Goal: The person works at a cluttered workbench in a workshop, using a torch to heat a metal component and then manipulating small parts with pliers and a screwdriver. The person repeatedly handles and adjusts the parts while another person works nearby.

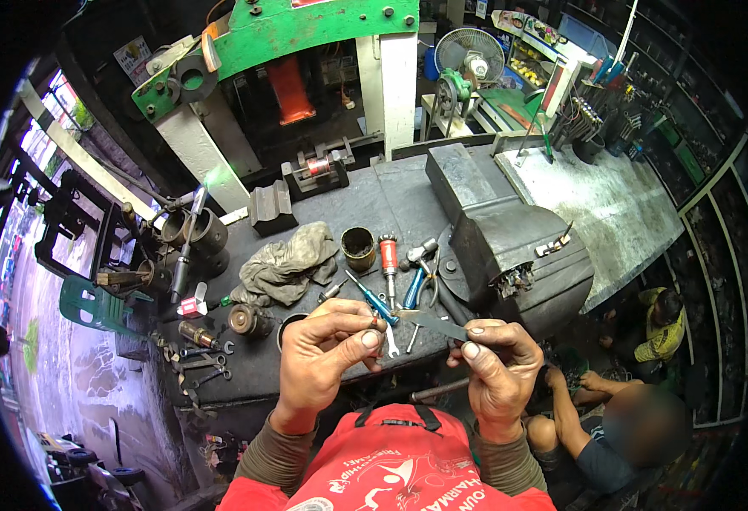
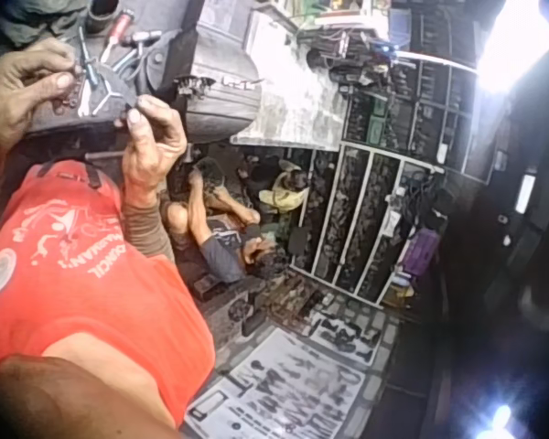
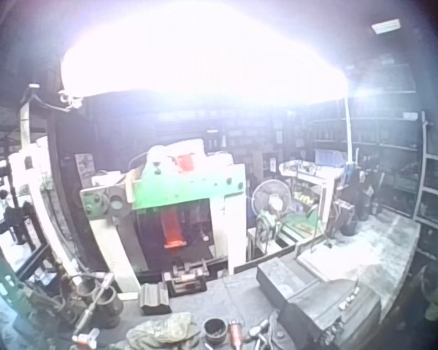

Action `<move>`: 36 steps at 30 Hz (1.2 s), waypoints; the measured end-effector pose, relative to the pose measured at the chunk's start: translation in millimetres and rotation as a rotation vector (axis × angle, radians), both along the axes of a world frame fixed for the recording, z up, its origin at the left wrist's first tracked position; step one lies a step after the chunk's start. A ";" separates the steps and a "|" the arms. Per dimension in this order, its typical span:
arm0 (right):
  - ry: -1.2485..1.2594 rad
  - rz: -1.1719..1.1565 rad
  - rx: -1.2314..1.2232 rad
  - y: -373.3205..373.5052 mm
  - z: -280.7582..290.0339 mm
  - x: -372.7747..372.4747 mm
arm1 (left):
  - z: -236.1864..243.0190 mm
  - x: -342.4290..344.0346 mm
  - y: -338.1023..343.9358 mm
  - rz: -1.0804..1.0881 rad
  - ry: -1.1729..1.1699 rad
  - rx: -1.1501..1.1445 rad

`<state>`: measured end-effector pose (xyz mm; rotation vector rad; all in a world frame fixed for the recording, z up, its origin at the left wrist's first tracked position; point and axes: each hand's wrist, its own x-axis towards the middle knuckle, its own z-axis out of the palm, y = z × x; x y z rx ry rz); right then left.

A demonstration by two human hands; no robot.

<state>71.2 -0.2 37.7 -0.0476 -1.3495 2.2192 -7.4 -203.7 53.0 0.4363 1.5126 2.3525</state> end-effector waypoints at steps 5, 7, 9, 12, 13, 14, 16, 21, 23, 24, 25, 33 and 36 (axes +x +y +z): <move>0.019 0.078 0.028 -0.6 1.2 -2.3 | 3.1 -2.6 -4.6 -0.203 -0.241 0.151; 0.012 0.072 0.040 -0.3 0.4 -3.3 | 4.0 -1.5 -4.1 -0.215 -0.266 0.158; 0.004 0.068 0.047 0.6 -0.5 -3.7 | 4.5 -0.2 -3.5 -0.212 -0.307 0.163; 0.019 0.044 -0.016 2.0 -1.6 -3.3 | 4.3 0.0 -3.4 -0.233 -0.296 0.172; 0.010 0.059 0.004 2.2 -1.9 -3.2 | 4.0 -0.2 -3.4 -0.233 -0.306 0.171; 0.015 0.071 0.012 2.3 -2.2 -3.3 | 3.8 -0.4 -3.3 -0.236 -0.318 0.168; 0.006 0.088 0.025 2.2 -2.7 -3.9 | 3.1 -1.1 -2.8 -0.249 -0.338 0.173; 0.007 0.076 -0.016 1.6 -4.5 -5.4 | 1.3 -2.2 -2.9 -0.283 -0.351 0.229; 0.020 0.089 -0.027 1.3 -5.8 -6.2 | 0.5 -2.5 -3.0 -0.280 -0.357 0.215; 0.027 0.102 -0.020 1.2 -6.5 -6.9 | 0.2 -2.5 -2.8 -0.284 -0.363 0.215; 0.040 0.117 -0.015 1.2 -7.4 -7.6 | -0.2 -2.4 -2.6 -0.285 -0.378 0.216; 0.043 0.147 -0.152 1.9 -13.4 -11.6 | 0.2 -3.3 -4.0 -0.341 -0.438 0.330; 0.013 0.151 -0.081 2.5 -14.1 -11.8 | 0.4 -2.6 -3.0 -0.312 -0.471 0.282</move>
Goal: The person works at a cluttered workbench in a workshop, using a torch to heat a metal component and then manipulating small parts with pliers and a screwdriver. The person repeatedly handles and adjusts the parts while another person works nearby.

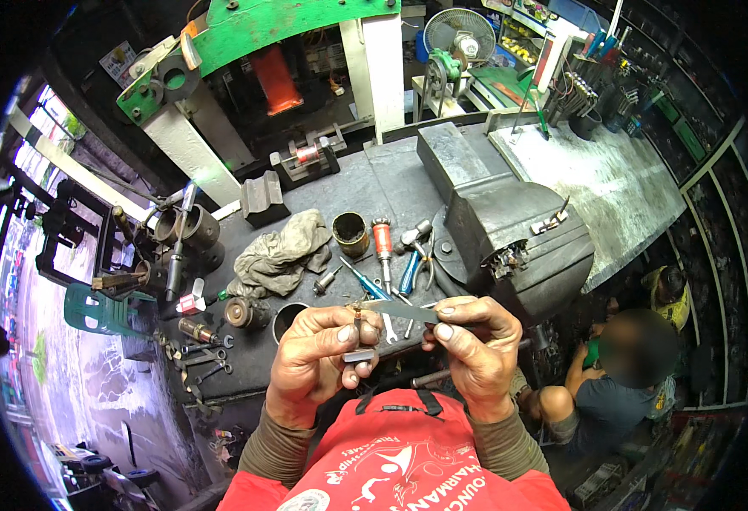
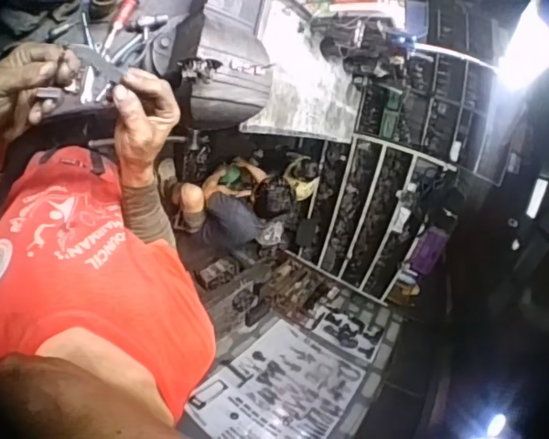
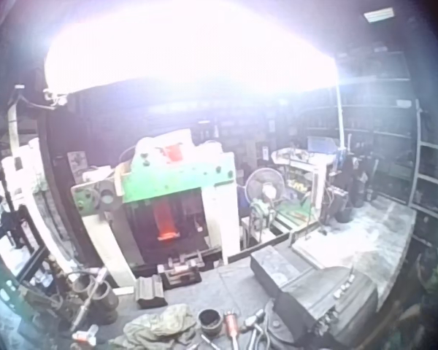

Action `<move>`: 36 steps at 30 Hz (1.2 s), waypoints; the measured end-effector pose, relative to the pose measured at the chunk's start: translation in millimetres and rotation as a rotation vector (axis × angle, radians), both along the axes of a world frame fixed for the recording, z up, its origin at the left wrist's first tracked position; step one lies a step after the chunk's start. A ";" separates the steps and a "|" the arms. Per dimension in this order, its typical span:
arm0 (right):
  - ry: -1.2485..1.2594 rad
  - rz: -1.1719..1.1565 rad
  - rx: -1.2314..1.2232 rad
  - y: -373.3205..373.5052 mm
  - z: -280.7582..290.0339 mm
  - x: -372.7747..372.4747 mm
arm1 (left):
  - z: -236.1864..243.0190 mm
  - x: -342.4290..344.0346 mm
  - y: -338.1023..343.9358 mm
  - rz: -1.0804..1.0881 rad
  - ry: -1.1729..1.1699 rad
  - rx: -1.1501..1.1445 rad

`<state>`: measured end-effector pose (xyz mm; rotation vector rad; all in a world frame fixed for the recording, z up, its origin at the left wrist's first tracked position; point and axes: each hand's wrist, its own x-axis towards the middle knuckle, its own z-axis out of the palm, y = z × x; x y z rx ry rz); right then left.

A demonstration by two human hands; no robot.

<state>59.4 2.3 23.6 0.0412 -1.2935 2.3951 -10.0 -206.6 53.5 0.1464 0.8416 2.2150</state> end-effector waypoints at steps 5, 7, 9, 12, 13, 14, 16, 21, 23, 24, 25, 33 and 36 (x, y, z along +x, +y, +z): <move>0.011 -0.038 -0.008 1.3 0.5 1.5 | 0.1 1.7 1.1 0.023 0.047 -0.028; 0.023 -0.026 0.029 1.8 1.0 2.2 | 0.5 2.5 1.5 0.033 0.062 -0.046; 0.017 -0.028 0.049 2.4 1.1 2.5 | 1.0 3.4 2.2 0.045 0.070 -0.088; -0.002 -0.018 0.052 3.3 0.7 2.6 | 1.3 4.2 2.9 0.043 0.084 -0.077; 0.008 -0.033 0.046 3.5 0.4 2.8 | 1.2 4.5 2.9 0.047 0.090 -0.086; 0.006 -0.040 0.036 3.8 0.4 3.3 | 1.2 4.8 2.7 0.046 0.089 -0.087; 0.024 -0.045 0.027 4.2 0.2 4.0 | 0.8 4.9 2.5 0.034 0.087 -0.075; 0.001 -0.042 0.058 5.6 1.6 6.3 | 0.6 4.9 2.8 0.007 0.079 -0.056; 0.004 -0.051 0.044 6.0 2.2 7.5 | 0.9 5.1 3.6 0.004 0.085 -0.043; 0.008 -0.056 0.029 6.0 2.5 8.4 | 1.2 5.7 4.2 0.011 0.084 -0.026; 0.029 -0.058 0.005 6.1 2.5 8.9 | 1.3 6.1 4.9 0.016 0.082 -0.055; 0.018 -0.067 0.016 7.3 0.9 11.5 | -0.3 6.2 6.4 -0.006 0.062 -0.013; 0.004 -0.053 0.032 8.5 0.8 11.9 | -1.5 5.6 6.9 -0.013 0.070 -0.015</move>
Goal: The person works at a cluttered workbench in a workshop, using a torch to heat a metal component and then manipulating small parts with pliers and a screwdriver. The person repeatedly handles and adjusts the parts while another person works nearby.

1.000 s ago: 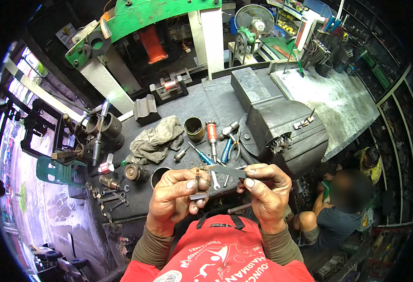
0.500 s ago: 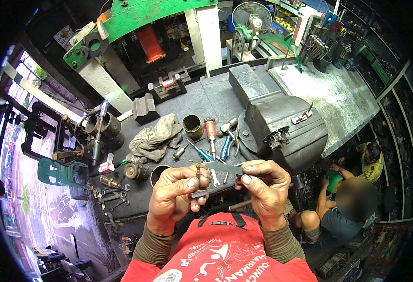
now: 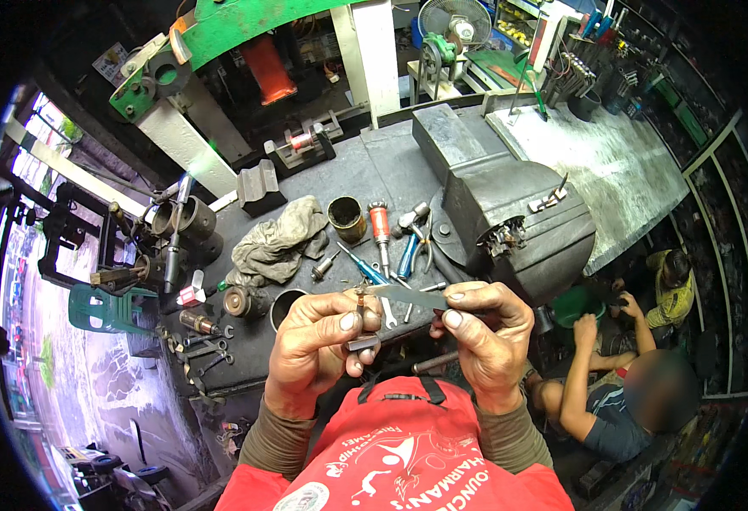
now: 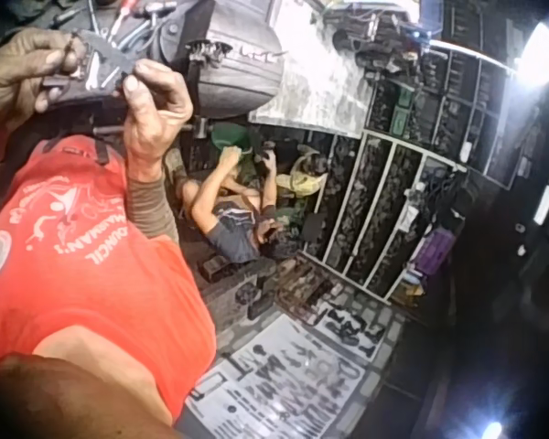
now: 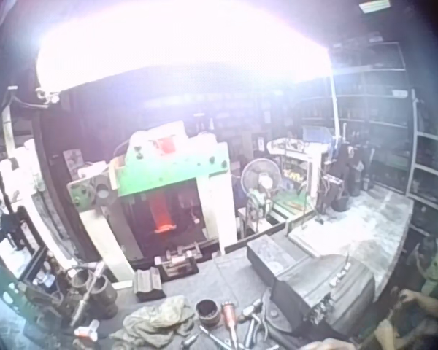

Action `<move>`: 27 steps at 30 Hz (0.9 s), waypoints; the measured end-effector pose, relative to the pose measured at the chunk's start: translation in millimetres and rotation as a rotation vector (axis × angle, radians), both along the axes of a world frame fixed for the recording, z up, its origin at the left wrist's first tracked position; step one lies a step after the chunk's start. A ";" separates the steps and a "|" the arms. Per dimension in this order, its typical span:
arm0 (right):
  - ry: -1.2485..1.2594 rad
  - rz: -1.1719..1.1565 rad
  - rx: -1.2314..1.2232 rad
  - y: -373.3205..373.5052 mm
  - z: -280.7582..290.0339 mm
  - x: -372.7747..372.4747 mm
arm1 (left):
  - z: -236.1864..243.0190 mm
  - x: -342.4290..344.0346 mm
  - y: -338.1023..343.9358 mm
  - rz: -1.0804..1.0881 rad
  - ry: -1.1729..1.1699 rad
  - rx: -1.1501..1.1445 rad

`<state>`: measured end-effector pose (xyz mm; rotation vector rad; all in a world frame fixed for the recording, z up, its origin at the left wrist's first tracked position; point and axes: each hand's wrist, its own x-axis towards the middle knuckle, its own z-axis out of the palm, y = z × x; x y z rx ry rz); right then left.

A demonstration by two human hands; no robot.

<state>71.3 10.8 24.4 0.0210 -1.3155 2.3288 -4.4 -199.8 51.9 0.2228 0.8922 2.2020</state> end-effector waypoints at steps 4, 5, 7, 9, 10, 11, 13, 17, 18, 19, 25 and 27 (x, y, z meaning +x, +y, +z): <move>-0.007 -0.006 0.007 0.7 0.0 0.7 | -0.2 0.0 0.6 -0.005 0.009 0.000; 0.001 -0.003 0.005 0.6 -0.1 1.1 | -0.1 0.3 0.6 -0.005 0.008 0.002; 0.023 -0.007 -0.033 0.3 -0.4 2.0 | 0.0 1.1 0.5 -0.005 -0.004 -0.004; -0.004 -0.002 -0.012 0.3 -0.8 2.4 | -0.2 1.5 0.9 -0.008 -0.022 -0.018; -0.012 0.005 -0.008 0.5 -0.9 2.7 | -0.4 1.3 1.2 -0.011 -0.020 -0.014; -0.025 0.026 0.003 1.0 -1.0 2.7 | -0.5 1.1 1.4 -0.012 -0.017 -0.009; -0.001 0.000 -0.005 2.0 -0.7 3.5 | -0.9 0.5 1.4 -0.013 -0.004 0.003; 0.015 -0.012 -0.016 2.7 0.4 5.0 | -0.9 0.9 1.5 -0.013 0.007 0.011; 0.006 -0.003 -0.009 2.5 0.5 4.8 | -0.7 1.2 1.6 -0.013 0.002 0.013; 0.008 0.013 -0.005 2.3 0.7 4.9 | -0.5 1.6 1.7 -0.018 -0.003 0.000; 0.012 0.002 -0.012 1.9 -0.9 5.1 | 0.0 1.7 1.2 -0.019 0.010 0.006; 0.016 -0.001 -0.053 1.7 -2.2 5.6 | -0.3 2.0 1.4 -0.019 0.001 0.008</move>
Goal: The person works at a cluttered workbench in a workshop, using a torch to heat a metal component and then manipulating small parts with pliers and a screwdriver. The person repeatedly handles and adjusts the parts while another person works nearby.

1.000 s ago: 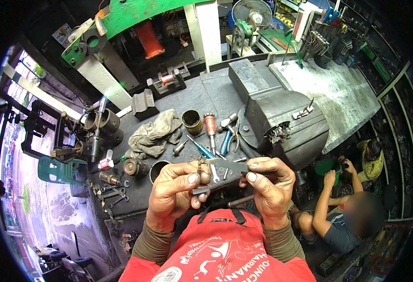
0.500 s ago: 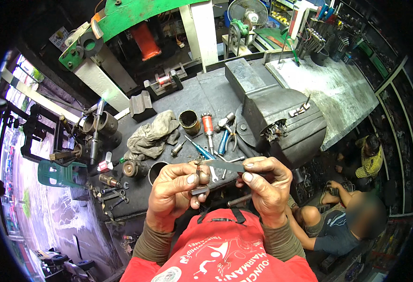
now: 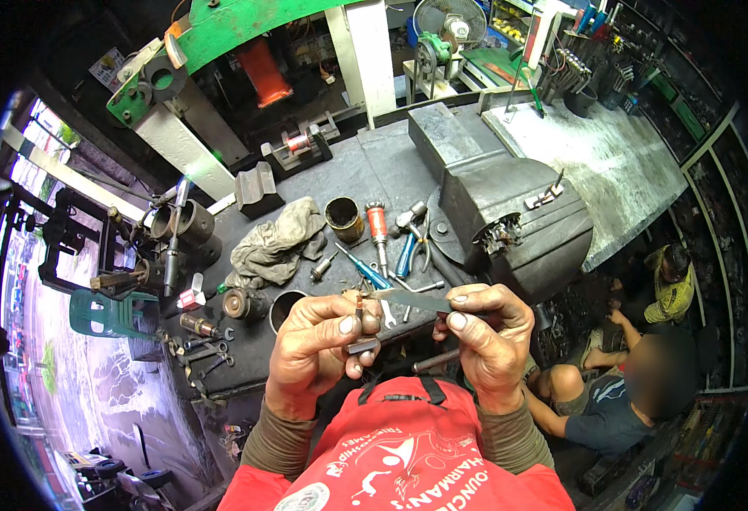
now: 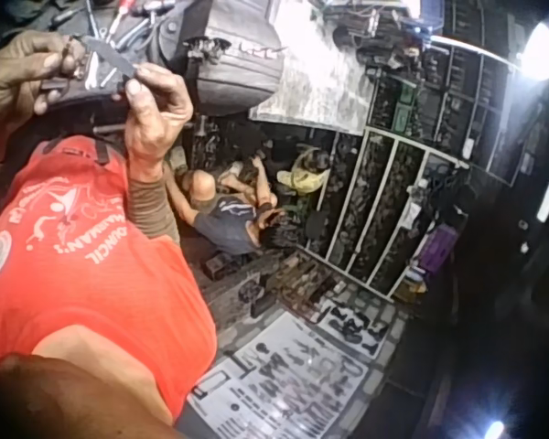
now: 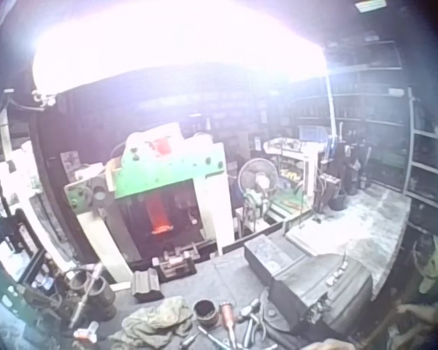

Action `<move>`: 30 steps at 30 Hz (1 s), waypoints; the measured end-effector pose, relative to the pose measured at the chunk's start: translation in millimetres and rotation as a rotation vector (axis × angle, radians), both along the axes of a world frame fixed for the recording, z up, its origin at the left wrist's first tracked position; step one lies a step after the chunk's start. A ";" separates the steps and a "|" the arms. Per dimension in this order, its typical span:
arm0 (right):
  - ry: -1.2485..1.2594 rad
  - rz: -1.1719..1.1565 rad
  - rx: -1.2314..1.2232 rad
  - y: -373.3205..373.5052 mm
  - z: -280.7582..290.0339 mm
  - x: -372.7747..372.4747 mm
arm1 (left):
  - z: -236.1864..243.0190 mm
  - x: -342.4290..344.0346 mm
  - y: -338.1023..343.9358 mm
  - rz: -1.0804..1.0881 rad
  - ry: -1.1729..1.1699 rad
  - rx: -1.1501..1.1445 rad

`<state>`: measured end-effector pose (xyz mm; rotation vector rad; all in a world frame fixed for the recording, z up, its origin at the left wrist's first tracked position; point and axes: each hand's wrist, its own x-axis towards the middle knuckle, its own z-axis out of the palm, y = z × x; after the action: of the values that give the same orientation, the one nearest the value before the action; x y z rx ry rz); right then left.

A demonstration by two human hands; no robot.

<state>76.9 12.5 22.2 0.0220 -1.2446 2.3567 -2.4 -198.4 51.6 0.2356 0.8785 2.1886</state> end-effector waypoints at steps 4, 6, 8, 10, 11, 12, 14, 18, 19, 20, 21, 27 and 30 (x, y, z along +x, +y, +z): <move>-0.051 0.009 0.011 -0.6 -2.8 0.2 | -0.1 0.8 1.0 -0.009 -0.011 -0.011; -0.038 0.016 -0.001 0.5 -3.3 0.8 | 0.3 0.5 1.2 -0.006 0.006 0.010; -0.030 0.011 -0.010 3.6 -2.5 2.1 | 1.2 0.5 1.5 0.011 0.041 -0.005; -0.033 -0.003 -0.019 7.6 -0.5 4.8 | 2.3 2.0 3.0 0.055 0.128 -0.065; -0.035 0.019 -0.024 9.7 0.6 6.1 | 2.9 3.7 4.5 0.091 0.200 -0.117; -0.048 0.032 -0.009 11.5 1.8 7.4 | 3.5 5.5 6.1 0.120 0.264 -0.163; -0.057 0.057 0.005 13.9 3.6 9.3 | 4.5 8.7 9.0 0.193 0.373 -0.222; -0.128 0.076 -0.060 15.9 6.5 11.0 | 5.2 13.2 13.0 0.316 0.550 -0.330; -0.153 0.078 -0.059 15.8 7.1 11.4 | 5.0 14.0 14.1 0.342 0.576 -0.341; -0.165 0.079 -0.063 15.9 7.8 11.8 | 4.7 14.5 14.8 0.367 0.603 -0.353; -0.198 0.086 -0.066 15.5 8.1 11.9 | 4.7 14.4 15.1 0.377 0.639 -0.370; -0.235 0.148 -0.128 14.4 8.4 13.0 | 4.7 13.6 16.5 0.457 0.840 -0.479; -0.253 0.153 -0.115 15.5 7.5 12.6 | 4.5 13.3 17.1 0.497 0.904 -0.506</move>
<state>89.5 28.0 29.7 -0.2333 -1.2573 2.6251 10.9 -181.2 56.1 0.8615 2.1362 2.1661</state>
